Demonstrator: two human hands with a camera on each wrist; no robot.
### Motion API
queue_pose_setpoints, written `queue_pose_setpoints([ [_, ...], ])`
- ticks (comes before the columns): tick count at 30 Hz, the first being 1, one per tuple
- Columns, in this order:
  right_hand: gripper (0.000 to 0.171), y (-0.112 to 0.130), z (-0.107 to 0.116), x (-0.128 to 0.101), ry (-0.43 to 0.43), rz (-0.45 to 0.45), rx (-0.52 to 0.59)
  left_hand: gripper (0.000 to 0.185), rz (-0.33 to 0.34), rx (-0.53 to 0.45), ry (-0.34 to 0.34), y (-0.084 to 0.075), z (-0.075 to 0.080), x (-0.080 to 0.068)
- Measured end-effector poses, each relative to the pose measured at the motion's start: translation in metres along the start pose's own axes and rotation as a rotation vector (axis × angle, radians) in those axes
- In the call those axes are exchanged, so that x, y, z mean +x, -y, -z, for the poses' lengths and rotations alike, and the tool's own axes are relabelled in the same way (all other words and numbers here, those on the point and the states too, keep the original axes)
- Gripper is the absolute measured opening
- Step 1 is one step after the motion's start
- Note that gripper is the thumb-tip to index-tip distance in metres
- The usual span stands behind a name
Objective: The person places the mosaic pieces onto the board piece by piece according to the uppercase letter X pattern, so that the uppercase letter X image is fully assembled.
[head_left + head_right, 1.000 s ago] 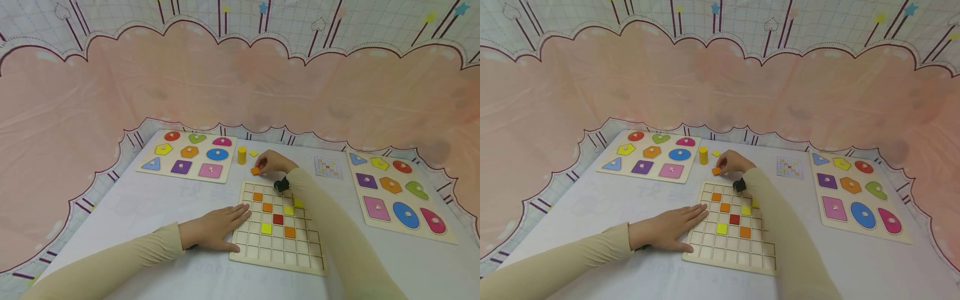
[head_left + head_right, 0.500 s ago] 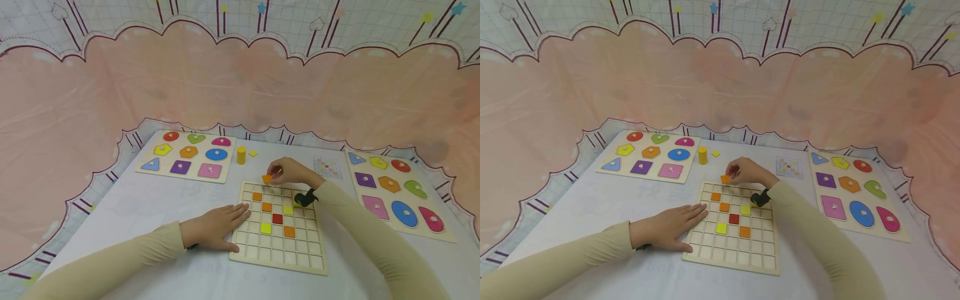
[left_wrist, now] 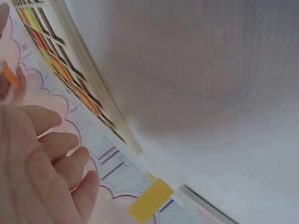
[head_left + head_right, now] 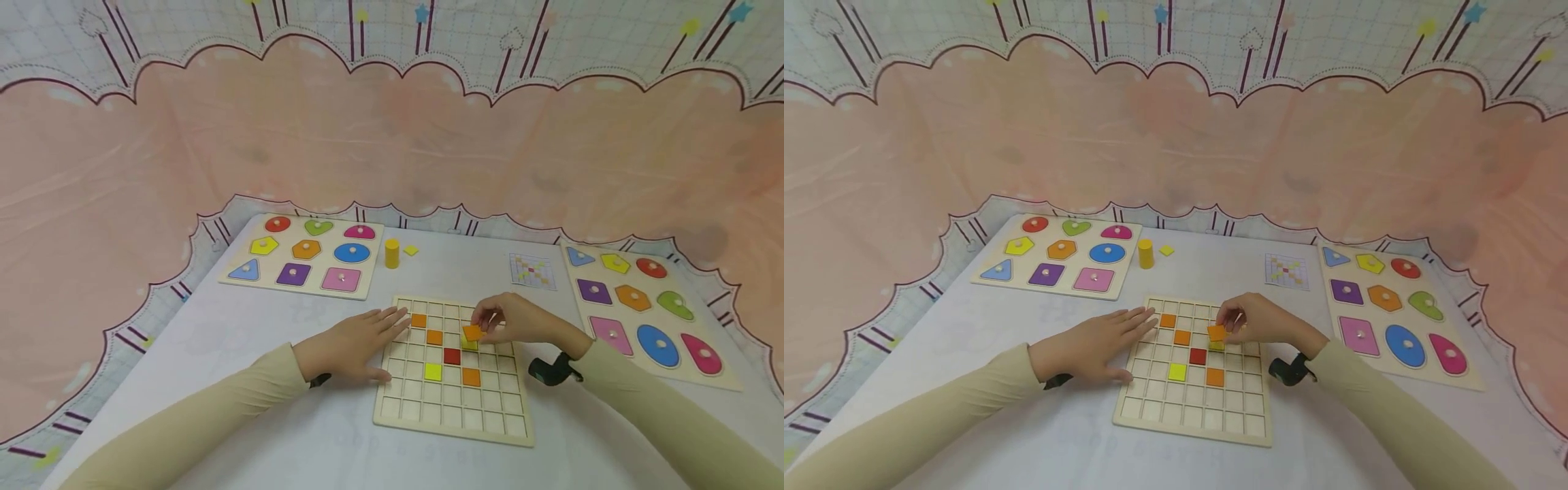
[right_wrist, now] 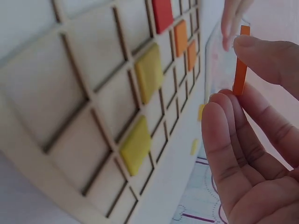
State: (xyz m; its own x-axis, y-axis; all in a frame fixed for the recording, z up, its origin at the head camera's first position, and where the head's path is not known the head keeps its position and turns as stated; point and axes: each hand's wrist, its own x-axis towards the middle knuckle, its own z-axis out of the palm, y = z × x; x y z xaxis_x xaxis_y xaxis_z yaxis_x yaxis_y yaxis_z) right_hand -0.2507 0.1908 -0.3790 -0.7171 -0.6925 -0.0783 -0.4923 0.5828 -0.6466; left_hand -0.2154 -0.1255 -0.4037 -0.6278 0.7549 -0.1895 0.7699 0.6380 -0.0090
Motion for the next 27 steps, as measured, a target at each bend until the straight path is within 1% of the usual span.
queue_pose_setpoints([
  [4,0.020,0.000,-0.008,-0.013,0.021,-0.021,0.016,0.093,0.021,-0.023,0.021,0.006,-0.005,0.005],
  [10,0.021,-0.001,-0.019,-0.030,0.032,-0.050,0.031,0.092,0.053,-0.045,0.060,0.011,-0.011,0.007],
  [15,0.022,-0.005,-0.031,-0.043,0.063,-0.078,0.047,0.092,0.052,-0.056,0.072,0.012,-0.012,0.007],
  [18,0.021,-0.008,-0.037,-0.047,0.088,-0.091,0.072,0.092,0.055,-0.056,0.075,0.012,-0.012,0.008],
  [22,0.020,-0.009,-0.041,-0.051,0.102,-0.081,0.094,0.091,0.059,-0.044,0.068,0.012,-0.014,0.007],
  [27,0.024,-0.007,-0.043,-0.054,0.121,-0.068,0.097,0.091,0.056,-0.045,0.066,0.012,-0.015,0.008],
])
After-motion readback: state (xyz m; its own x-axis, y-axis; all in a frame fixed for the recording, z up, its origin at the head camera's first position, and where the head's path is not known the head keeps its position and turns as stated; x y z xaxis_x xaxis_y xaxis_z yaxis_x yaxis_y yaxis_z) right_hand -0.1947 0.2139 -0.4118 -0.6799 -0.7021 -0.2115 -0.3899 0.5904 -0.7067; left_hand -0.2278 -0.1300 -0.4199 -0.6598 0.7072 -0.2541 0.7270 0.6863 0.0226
